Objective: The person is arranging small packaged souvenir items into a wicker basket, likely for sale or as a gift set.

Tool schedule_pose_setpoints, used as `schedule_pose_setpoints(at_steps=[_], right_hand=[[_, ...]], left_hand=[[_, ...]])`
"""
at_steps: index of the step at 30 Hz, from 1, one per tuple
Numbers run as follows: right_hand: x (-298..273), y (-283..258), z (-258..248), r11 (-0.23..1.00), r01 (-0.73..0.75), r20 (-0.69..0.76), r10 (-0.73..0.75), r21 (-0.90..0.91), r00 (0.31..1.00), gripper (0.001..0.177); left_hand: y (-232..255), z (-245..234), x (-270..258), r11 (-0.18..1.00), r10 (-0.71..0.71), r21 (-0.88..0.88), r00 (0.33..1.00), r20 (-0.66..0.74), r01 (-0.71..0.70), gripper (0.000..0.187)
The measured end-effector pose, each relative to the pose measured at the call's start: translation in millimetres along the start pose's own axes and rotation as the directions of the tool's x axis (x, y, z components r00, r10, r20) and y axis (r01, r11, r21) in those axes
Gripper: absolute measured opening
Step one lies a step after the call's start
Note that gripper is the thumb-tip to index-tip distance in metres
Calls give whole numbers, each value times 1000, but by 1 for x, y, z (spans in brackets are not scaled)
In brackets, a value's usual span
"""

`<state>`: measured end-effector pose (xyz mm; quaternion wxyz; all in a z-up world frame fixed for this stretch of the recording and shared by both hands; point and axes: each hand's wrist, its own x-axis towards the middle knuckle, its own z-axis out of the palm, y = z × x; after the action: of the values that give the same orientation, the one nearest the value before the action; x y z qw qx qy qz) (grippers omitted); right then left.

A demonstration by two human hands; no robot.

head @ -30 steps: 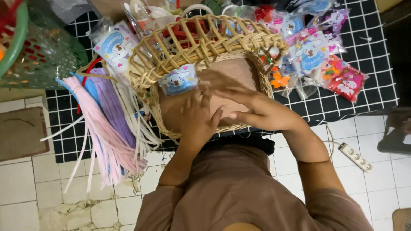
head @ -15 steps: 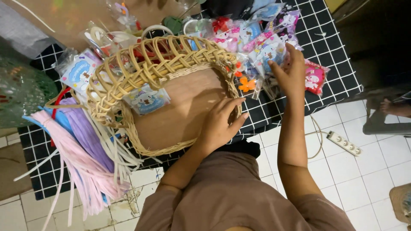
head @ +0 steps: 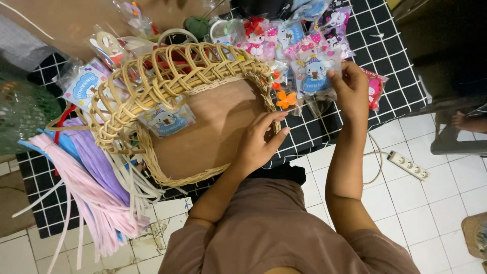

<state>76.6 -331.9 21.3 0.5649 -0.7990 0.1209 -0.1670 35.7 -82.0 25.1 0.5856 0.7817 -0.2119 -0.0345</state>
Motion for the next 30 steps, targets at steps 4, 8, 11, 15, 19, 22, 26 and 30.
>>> schedule_pose_setpoints(at_steps=[4, 8, 11, 15, 19, 22, 26, 30], right_hand=[[-30, -28, 4, 946, 84, -33, -77, 314, 996, 11], [-59, -22, 9, 754, 120, -105, -68, 646, 992, 19], [-78, -33, 23, 647, 74, -59, -45, 759, 997, 24], [-98, -43, 57, 597, -47, 85, -36, 801, 996, 26], [-108, -54, 86, 628, -135, 196, -30, 766, 980, 34], [-112, -78, 100, 630, -186, 271, -40, 754, 962, 49], [-111, -51, 118, 667, -261, 354, -4, 698, 935, 36], [-112, -72, 130, 675, -304, 404, 9, 673, 915, 25]], left_hand=[[4, -3, -3, 982, -32, -185, 999, -36, 25, 46], [18, -16, -7, 930, -32, -366, 994, -106, -9, 66], [14, -16, -14, 787, -20, -617, 1000, -12, 8, 77], [15, -20, -18, 739, -30, -673, 997, -68, -23, 66], [46, -52, -17, 786, -132, -618, 970, -204, -23, 8], [49, -72, -22, 837, -183, -548, 945, -272, 4, 15], [-4, -79, -45, 898, -238, -434, 907, -348, 69, 34], [-26, -83, -55, 906, -238, -420, 880, -411, 49, 45]])
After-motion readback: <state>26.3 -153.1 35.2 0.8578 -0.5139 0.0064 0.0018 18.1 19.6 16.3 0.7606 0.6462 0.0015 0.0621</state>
